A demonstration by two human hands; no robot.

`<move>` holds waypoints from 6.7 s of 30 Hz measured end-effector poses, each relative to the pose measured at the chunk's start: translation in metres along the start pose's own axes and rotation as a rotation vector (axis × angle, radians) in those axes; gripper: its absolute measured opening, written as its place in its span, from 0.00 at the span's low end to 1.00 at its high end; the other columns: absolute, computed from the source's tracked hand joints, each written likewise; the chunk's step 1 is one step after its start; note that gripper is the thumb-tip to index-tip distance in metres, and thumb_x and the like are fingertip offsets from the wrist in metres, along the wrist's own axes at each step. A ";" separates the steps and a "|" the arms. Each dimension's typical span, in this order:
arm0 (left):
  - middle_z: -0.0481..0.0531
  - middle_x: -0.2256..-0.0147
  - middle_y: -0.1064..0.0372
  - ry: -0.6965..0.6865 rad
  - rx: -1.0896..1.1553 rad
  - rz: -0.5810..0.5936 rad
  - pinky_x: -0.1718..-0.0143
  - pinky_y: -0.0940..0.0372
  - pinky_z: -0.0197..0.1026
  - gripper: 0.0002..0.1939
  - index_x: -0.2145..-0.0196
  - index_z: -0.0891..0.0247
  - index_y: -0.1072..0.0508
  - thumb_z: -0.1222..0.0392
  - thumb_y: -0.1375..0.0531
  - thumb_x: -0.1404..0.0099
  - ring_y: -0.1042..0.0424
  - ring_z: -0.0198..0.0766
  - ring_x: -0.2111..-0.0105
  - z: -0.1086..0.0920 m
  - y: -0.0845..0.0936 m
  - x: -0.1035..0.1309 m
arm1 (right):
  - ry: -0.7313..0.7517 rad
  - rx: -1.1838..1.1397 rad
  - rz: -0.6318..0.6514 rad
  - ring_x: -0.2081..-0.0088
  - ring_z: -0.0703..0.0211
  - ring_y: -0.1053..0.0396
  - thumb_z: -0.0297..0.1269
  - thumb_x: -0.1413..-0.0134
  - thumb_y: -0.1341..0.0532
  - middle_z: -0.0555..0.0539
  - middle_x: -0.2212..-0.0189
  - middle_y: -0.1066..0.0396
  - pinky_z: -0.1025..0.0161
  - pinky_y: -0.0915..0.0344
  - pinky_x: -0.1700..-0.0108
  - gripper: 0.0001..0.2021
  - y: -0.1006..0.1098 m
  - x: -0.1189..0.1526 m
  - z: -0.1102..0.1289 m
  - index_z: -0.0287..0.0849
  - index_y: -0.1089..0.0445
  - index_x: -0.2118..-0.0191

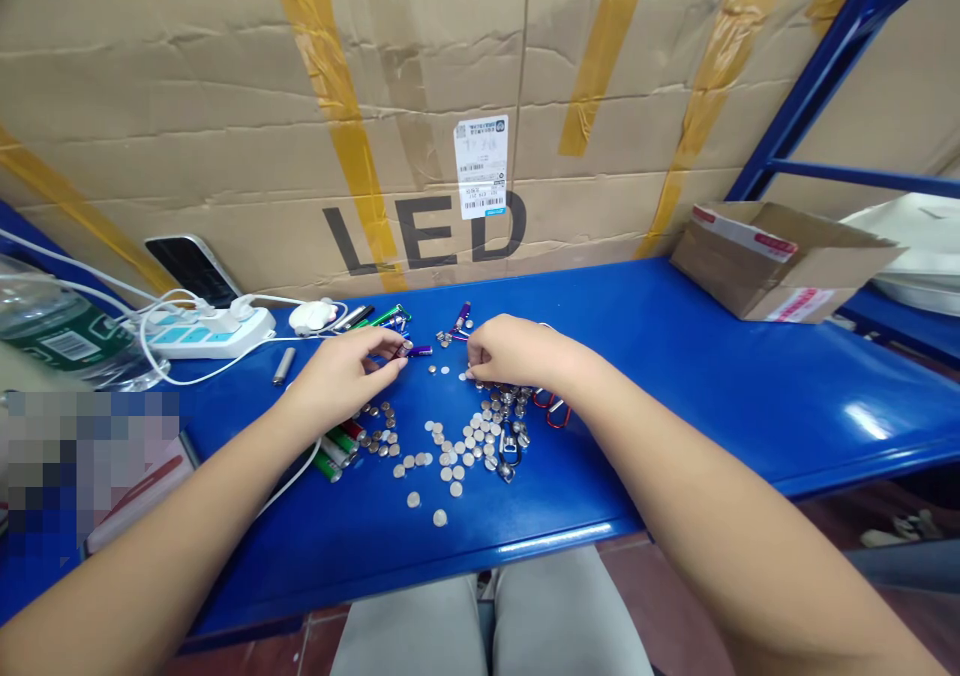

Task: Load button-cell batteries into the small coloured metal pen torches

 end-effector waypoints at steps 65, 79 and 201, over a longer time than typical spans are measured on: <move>0.53 0.61 0.27 -0.212 0.142 -0.117 0.59 0.34 0.40 0.11 0.56 0.61 0.25 0.59 0.45 0.33 0.29 0.38 0.60 -0.029 0.007 0.007 | 0.184 -0.240 -0.418 0.70 0.61 0.37 0.40 0.36 0.52 0.49 0.71 0.33 0.64 0.44 0.67 0.09 0.019 0.009 0.043 0.43 0.40 0.65; 0.56 0.60 0.26 -0.430 -0.233 -0.262 0.61 0.32 0.42 0.12 0.54 0.64 0.26 0.62 0.46 0.31 0.28 0.39 0.62 -0.042 0.008 0.014 | -0.044 -0.749 -0.214 0.80 0.65 0.44 0.40 0.37 0.56 0.54 0.83 0.41 0.66 0.47 0.74 0.15 -0.009 -0.003 0.033 0.43 0.44 0.74; 0.54 0.58 0.25 -0.215 -0.132 -0.125 0.57 0.32 0.41 0.15 0.57 0.62 0.24 0.52 0.46 0.33 0.27 0.43 0.57 -0.035 0.005 0.009 | -0.312 0.183 0.396 0.71 0.57 0.32 0.39 0.58 0.36 0.46 0.70 0.26 0.64 0.43 0.73 0.12 0.018 0.047 -0.059 0.40 0.24 0.65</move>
Point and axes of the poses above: each hand's wrist, its own x-axis away from the middle knuckle, its own y-axis out of the back of the hand, z = x × y, the point moved 8 cm from there along -x, towards the middle knuckle
